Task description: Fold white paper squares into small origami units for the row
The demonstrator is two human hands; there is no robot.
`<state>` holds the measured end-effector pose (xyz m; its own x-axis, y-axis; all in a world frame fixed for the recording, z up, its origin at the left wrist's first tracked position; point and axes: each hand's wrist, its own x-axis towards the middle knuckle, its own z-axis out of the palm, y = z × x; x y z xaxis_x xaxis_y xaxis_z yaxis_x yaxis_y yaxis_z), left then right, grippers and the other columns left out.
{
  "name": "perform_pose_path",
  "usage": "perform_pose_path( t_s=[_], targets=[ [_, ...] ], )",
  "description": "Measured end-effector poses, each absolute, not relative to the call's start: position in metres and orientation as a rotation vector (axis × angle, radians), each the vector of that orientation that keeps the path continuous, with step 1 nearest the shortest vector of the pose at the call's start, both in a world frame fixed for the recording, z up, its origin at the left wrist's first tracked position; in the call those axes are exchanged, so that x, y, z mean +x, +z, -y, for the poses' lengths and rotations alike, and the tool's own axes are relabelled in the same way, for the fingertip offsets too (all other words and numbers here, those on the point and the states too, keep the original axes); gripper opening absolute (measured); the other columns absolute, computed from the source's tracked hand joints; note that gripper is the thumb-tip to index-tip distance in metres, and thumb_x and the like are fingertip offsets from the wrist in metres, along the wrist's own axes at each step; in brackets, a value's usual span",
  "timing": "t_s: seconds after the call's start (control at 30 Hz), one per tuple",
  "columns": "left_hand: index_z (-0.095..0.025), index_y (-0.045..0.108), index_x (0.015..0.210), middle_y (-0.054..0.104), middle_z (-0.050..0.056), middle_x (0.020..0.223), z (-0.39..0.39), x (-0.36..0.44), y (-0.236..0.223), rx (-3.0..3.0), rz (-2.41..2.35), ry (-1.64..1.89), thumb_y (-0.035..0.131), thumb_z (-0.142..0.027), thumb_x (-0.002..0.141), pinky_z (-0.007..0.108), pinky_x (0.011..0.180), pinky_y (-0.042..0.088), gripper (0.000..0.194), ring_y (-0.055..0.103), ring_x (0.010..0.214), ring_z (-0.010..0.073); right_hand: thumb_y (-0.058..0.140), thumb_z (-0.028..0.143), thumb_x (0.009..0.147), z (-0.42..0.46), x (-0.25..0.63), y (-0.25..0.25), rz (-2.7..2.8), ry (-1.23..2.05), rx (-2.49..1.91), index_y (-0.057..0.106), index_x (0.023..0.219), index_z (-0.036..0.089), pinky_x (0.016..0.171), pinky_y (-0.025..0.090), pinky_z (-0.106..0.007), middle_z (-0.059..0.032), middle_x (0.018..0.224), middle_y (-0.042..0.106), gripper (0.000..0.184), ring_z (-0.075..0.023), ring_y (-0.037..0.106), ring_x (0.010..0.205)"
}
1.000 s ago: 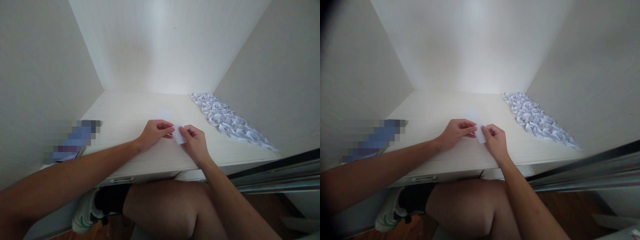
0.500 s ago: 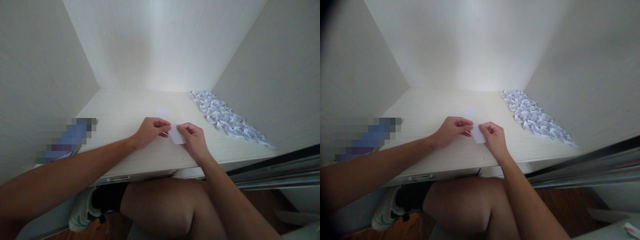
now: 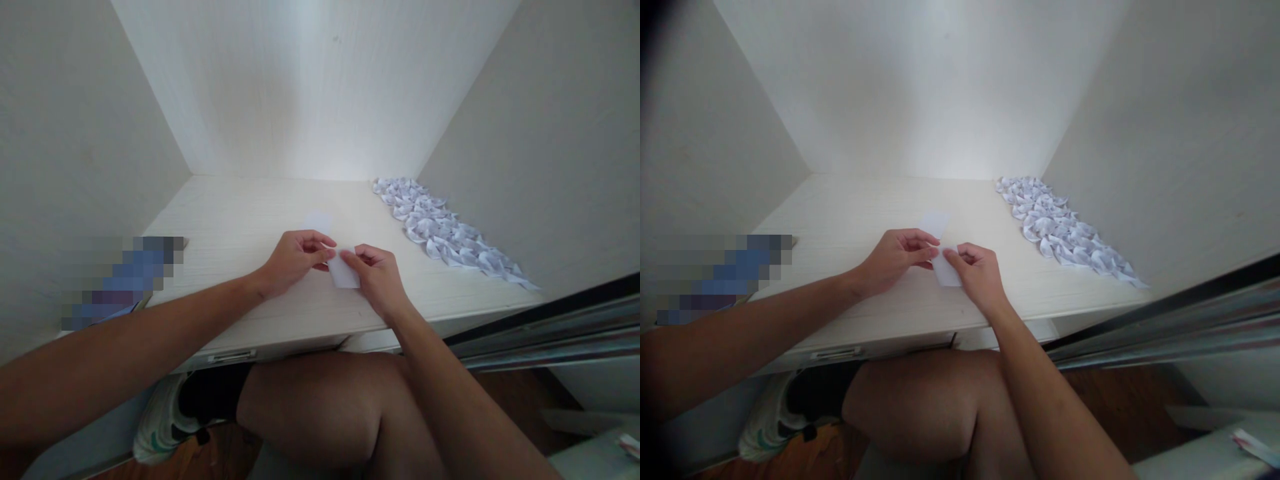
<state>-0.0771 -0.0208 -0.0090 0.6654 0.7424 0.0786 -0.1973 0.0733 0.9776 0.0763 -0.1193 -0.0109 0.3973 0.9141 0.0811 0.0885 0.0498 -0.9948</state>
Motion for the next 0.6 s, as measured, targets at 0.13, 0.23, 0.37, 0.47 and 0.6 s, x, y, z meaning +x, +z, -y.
perform_pose_path(
  t_s=[0.13, 0.23, 0.37, 0.47, 0.6],
  targets=[
    [-0.012, 0.076, 0.091, 0.074, 0.002, 0.071, 0.0223, -0.0772, -0.0064, 1.355, -0.493, 0.747, 0.094, -0.031, 0.066, 0.026, 0.062, 0.062, 0.036, 0.068, 0.064, 0.0121, 0.084, 0.050, 0.073, 0.1205, 0.0756, -0.0110, 0.971, 0.851, -1.374, 0.080, 0.079, 0.020, 0.055, 0.040, -0.029, -0.0024, 0.069, 0.074, 0.030, -0.0166, 0.057, 0.058],
    [-0.012, 0.075, 0.093, 0.075, 0.003, 0.072, 0.0238, -0.0776, -0.0072, 1.326, -0.516, 0.723, 0.094, -0.031, 0.066, 0.026, 0.062, 0.062, 0.038, 0.069, 0.066, 0.0129, 0.084, 0.046, 0.072, 0.1197, 0.0758, -0.0126, 0.943, 0.851, -1.363, 0.081, 0.076, 0.020, 0.056, 0.040, -0.029, -0.0031, 0.071, 0.076, 0.026, -0.0165, 0.058, 0.060],
    [-0.012, 0.075, 0.096, 0.076, 0.004, 0.075, 0.0249, -0.0783, -0.0072, 1.277, -0.528, 0.671, 0.095, -0.031, 0.065, 0.027, 0.065, 0.063, 0.041, 0.071, 0.067, 0.0137, 0.088, 0.042, 0.068, 0.1159, 0.0748, -0.0166, 0.823, 0.872, -1.266, 0.080, 0.073, 0.022, 0.061, 0.046, -0.031, -0.0029, 0.073, 0.077, 0.022, -0.0181, 0.062, 0.064],
    [-0.012, 0.076, 0.096, 0.074, 0.002, 0.071, 0.0254, -0.0781, -0.0063, 1.290, -0.503, 0.691, 0.094, -0.029, 0.067, 0.027, 0.066, 0.063, 0.038, 0.070, 0.066, 0.0128, 0.089, 0.041, 0.067, 0.1141, 0.0728, -0.0176, 0.784, 0.890, -1.231, 0.079, 0.072, 0.022, 0.059, 0.046, -0.032, -0.0021, 0.070, 0.075, 0.022, -0.0177, 0.060, 0.062],
    [-0.012, 0.076, 0.094, 0.077, 0.004, 0.079, 0.0264, -0.0771, -0.0073, 1.269, -0.514, 0.683, 0.093, -0.027, 0.068, 0.027, 0.068, 0.062, 0.035, 0.071, 0.072, 0.0132, 0.089, 0.039, 0.065, 0.1142, 0.0710, -0.0164, 0.753, 0.895, -1.206, 0.078, 0.069, 0.022, 0.059, 0.046, -0.032, -0.0013, 0.069, 0.073, 0.021, -0.0166, 0.059, 0.061]
  ],
)
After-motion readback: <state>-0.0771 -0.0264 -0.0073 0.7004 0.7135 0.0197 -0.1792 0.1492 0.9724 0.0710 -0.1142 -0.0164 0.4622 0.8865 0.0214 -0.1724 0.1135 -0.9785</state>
